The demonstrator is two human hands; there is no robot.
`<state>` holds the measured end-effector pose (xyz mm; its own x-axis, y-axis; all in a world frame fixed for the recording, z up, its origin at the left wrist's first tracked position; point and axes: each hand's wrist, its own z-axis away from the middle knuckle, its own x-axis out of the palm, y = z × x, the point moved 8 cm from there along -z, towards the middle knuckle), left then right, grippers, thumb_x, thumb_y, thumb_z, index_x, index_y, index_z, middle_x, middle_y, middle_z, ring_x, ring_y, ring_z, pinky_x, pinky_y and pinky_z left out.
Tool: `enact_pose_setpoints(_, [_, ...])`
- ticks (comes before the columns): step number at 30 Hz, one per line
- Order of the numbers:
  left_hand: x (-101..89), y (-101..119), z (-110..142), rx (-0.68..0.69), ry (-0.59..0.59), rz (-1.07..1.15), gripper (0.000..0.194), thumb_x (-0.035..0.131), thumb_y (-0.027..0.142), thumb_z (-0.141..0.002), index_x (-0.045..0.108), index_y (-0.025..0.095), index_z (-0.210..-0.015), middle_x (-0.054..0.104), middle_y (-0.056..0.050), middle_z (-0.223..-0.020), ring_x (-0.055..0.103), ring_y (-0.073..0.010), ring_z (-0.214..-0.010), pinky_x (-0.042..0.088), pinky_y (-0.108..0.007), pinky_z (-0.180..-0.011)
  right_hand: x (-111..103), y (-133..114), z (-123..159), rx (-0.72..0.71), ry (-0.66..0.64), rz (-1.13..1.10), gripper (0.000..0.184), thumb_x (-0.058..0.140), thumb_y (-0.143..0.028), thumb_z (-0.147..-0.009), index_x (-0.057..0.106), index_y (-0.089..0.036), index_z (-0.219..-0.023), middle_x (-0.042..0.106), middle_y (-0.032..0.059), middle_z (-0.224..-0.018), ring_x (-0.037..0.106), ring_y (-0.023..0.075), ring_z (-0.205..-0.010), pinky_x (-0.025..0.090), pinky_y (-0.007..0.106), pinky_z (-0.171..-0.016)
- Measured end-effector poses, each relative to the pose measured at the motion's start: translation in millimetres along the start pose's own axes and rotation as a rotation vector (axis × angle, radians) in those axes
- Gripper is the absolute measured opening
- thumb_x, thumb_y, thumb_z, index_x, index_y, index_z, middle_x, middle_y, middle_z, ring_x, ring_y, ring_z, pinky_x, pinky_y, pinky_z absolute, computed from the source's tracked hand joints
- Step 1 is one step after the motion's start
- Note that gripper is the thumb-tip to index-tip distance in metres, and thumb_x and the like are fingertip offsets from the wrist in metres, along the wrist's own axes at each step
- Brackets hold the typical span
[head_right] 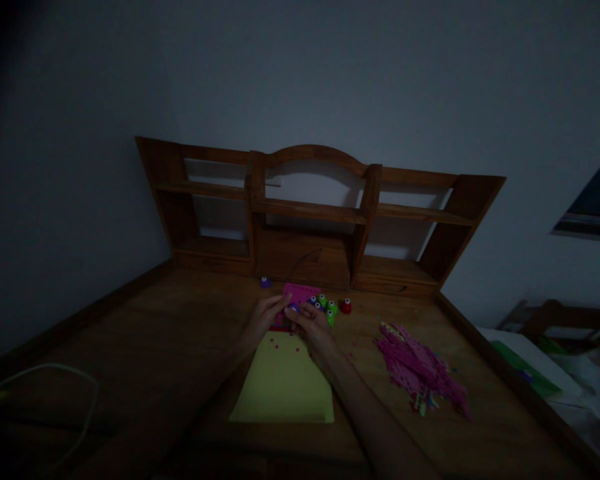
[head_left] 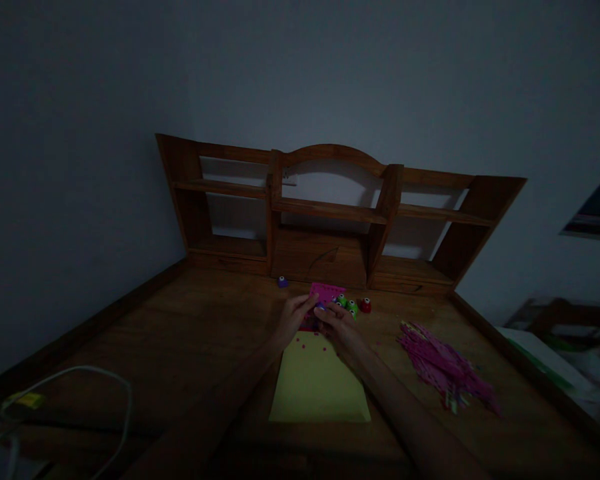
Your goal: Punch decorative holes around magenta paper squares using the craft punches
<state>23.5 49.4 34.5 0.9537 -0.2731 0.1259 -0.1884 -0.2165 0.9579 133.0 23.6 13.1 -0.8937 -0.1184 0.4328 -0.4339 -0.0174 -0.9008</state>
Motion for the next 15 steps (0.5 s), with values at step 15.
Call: enact_pose_setpoints(15, [-18.9, -14.8, -4.9, -0.037, 0.148, 0.138, 0.044, 0.068, 0.054, -0.075, 0.069, 0.012, -0.088, 0.068, -0.004, -0.076, 0.06, -0.0149, -0.061, 0.047, -0.024, -0.054, 1.5, 0.1, -0.6, 0.007, -0.023, 0.051, 0.029, 0.083, -0.036, -0.066, 0.071, -0.019, -0.086, 0.062, -0.0018, -0.064, 0.05, 0.0089, -0.052, 0.039, 0.022, -0.051])
